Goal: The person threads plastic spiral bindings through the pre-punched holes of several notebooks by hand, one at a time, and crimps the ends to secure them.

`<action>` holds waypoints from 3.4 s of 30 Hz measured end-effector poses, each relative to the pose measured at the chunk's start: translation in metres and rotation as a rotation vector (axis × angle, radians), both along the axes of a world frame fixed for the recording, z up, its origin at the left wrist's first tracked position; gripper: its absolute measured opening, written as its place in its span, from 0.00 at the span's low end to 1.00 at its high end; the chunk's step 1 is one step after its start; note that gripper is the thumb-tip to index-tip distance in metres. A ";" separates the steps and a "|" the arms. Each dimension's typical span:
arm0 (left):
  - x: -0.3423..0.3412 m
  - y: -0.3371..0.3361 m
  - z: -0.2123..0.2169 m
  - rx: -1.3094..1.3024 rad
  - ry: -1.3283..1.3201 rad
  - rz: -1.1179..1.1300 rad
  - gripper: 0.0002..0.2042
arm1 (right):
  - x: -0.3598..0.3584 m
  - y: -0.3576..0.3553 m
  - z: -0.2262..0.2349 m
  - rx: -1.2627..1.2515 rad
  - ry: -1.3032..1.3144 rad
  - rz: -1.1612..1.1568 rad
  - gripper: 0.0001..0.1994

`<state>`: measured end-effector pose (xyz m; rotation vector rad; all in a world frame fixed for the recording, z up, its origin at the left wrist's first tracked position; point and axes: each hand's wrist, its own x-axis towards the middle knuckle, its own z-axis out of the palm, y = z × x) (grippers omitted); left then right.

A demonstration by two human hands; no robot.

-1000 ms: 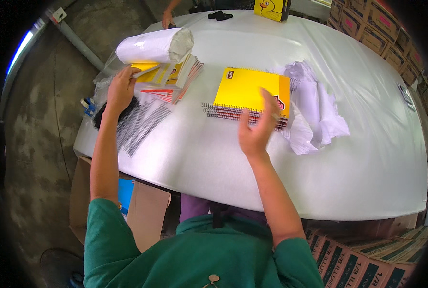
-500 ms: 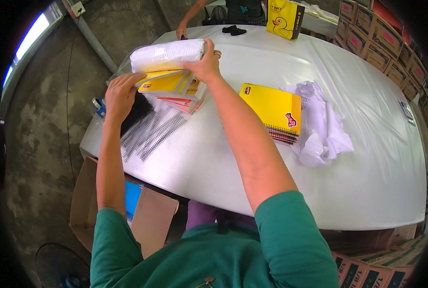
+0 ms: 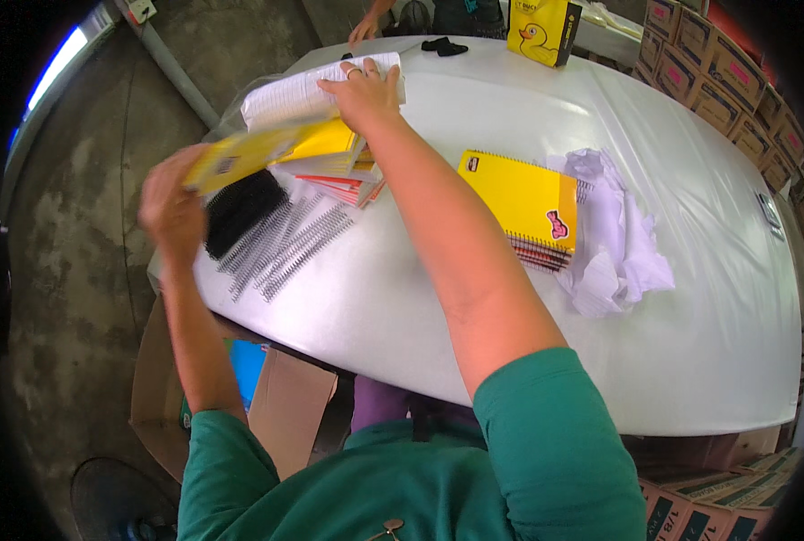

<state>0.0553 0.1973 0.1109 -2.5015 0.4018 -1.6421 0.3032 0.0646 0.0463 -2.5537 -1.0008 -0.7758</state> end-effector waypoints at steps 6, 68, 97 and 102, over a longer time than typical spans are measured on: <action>-0.084 -0.013 0.019 -0.566 0.010 -0.143 0.10 | -0.030 -0.036 0.034 0.352 0.565 0.572 0.24; 0.016 -0.063 -0.112 -1.420 1.410 -0.507 0.20 | -0.187 -0.235 -0.121 0.695 0.668 0.622 0.16; 0.013 -0.080 -0.041 -0.085 1.306 -0.016 0.12 | -0.208 -0.224 -0.131 0.766 0.835 0.560 0.16; 0.022 -0.079 -0.034 -0.059 1.300 -0.071 0.12 | -0.205 -0.221 -0.123 0.723 0.658 0.661 0.16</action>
